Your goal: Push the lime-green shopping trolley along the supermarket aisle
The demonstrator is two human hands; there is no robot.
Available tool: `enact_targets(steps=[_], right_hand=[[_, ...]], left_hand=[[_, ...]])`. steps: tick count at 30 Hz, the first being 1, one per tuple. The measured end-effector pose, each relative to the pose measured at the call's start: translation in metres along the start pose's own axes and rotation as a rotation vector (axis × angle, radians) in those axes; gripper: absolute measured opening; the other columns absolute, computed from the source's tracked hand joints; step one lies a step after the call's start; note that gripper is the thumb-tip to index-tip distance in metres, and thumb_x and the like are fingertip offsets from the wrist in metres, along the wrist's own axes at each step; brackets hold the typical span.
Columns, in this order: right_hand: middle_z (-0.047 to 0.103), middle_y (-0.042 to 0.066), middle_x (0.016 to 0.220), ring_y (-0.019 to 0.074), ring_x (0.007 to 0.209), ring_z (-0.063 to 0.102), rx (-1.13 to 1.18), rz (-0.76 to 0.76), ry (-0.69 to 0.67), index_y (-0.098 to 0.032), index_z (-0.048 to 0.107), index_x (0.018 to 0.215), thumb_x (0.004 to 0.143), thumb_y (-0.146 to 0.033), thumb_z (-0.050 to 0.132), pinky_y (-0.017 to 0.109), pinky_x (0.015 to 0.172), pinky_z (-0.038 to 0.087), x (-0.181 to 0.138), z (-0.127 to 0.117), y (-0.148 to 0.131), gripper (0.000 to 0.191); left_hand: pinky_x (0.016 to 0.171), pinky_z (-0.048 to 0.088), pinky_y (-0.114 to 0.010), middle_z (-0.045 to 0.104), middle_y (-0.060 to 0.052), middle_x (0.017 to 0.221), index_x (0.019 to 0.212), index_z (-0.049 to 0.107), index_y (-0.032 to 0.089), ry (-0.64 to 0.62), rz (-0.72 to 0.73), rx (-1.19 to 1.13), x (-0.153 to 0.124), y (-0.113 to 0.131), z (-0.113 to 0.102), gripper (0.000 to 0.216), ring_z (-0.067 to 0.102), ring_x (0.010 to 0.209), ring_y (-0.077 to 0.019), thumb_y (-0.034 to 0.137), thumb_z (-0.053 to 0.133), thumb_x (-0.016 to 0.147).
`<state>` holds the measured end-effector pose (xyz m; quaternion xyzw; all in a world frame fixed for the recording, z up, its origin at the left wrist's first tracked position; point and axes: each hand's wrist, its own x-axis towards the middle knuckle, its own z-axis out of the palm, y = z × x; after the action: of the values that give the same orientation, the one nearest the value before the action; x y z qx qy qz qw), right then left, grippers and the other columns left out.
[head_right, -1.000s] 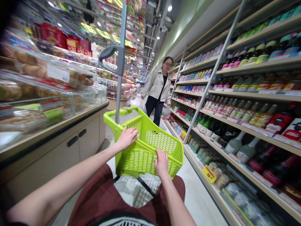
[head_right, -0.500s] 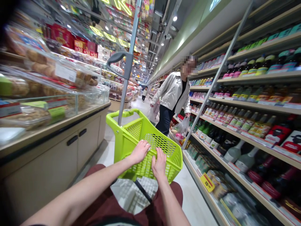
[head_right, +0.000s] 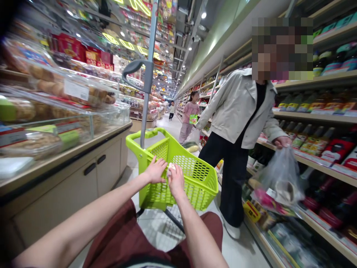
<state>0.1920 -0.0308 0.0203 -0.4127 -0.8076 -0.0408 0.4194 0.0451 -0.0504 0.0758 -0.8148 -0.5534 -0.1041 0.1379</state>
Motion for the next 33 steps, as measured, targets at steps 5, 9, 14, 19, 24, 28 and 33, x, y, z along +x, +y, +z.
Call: enact_targets(steps=[5, 9, 14, 19, 24, 28, 33], right_hand=[[0.051, 0.007, 0.112, 0.0191, 0.107, 0.042, -0.041, 0.037, 0.002, -0.018, 0.057, 0.087, 0.065, -0.005, 0.04, 0.036, 0.093, 0.033, -0.022, -0.025, 0.035, 0.03], [0.057, 0.008, 0.097, 0.0205, 0.094, 0.049, -0.122, 0.235, 0.037, -0.017, 0.055, 0.082, 0.065, -0.009, 0.04, 0.035, 0.084, 0.038, -0.041, -0.06, 0.077, 0.025], [0.059, 0.008, 0.096, 0.0201, 0.091, 0.051, -0.085, 0.229, -0.001, -0.015, 0.055, 0.097, 0.073, -0.02, 0.042, 0.034, 0.083, 0.039, -0.035, -0.062, 0.069, 0.028], [0.052, 0.009, 0.112, 0.0213, 0.103, 0.045, -0.057, 0.079, -0.022, -0.019, 0.051, 0.113, 0.072, -0.03, 0.051, 0.035, 0.089, 0.035, -0.008, -0.023, 0.027, 0.042], [0.052, 0.007, 0.11, 0.0203, 0.104, 0.044, -0.016, 0.089, -0.007, -0.021, 0.058, 0.098, 0.071, -0.02, 0.047, 0.034, 0.088, 0.035, -0.005, -0.011, 0.024, 0.029], [0.055, 0.005, 0.106, 0.0186, 0.103, 0.046, -0.033, 0.088, -0.03, -0.02, 0.06, 0.084, 0.066, -0.009, 0.042, 0.033, 0.088, 0.035, -0.021, -0.036, 0.051, 0.028], [0.06, 0.006, 0.087, 0.0185, 0.088, 0.052, -0.197, 0.245, -0.046, -0.018, 0.058, 0.069, 0.066, -0.009, 0.039, 0.03, 0.079, 0.037, -0.034, -0.081, 0.089, 0.022]], left_hand=[[0.103, 0.008, -0.048, 0.044, -0.016, 0.125, 0.121, 0.041, 0.011, 0.005, -0.003, -0.005, -0.001, 0.005, 0.002, 0.074, 0.029, 0.122, -0.0283, 0.052, 0.058, 0.061], [0.104, 0.006, -0.048, 0.044, -0.016, 0.124, 0.121, 0.04, 0.01, 0.03, -0.005, -0.005, -0.002, 0.009, 0.004, 0.073, 0.029, 0.122, -0.0285, 0.049, 0.059, 0.062], [0.103, 0.005, -0.05, 0.045, -0.016, 0.123, 0.12, 0.041, 0.012, 0.049, -0.023, 0.008, -0.002, 0.017, 0.005, 0.069, 0.029, 0.121, -0.0294, 0.048, 0.057, 0.063], [0.103, 0.006, -0.05, 0.045, -0.015, 0.123, 0.118, 0.043, 0.014, 0.079, -0.017, 0.033, -0.003, 0.019, 0.01, 0.066, 0.029, 0.122, -0.0293, 0.049, 0.055, 0.064], [0.103, 0.005, -0.05, 0.045, -0.015, 0.123, 0.119, 0.042, 0.013, 0.113, -0.011, 0.054, -0.004, 0.018, 0.015, 0.066, 0.029, 0.122, -0.0289, 0.048, 0.054, 0.065], [0.104, 0.006, -0.049, 0.045, -0.015, 0.124, 0.12, 0.041, 0.013, 0.111, -0.006, 0.047, -0.005, 0.017, 0.015, 0.066, 0.028, 0.123, -0.0284, 0.047, 0.055, 0.065], [0.104, 0.004, -0.05, 0.043, -0.015, 0.126, 0.121, 0.04, 0.013, 0.1, -0.001, 0.037, -0.005, 0.019, 0.014, 0.065, 0.027, 0.124, -0.0284, 0.046, 0.053, 0.066]])
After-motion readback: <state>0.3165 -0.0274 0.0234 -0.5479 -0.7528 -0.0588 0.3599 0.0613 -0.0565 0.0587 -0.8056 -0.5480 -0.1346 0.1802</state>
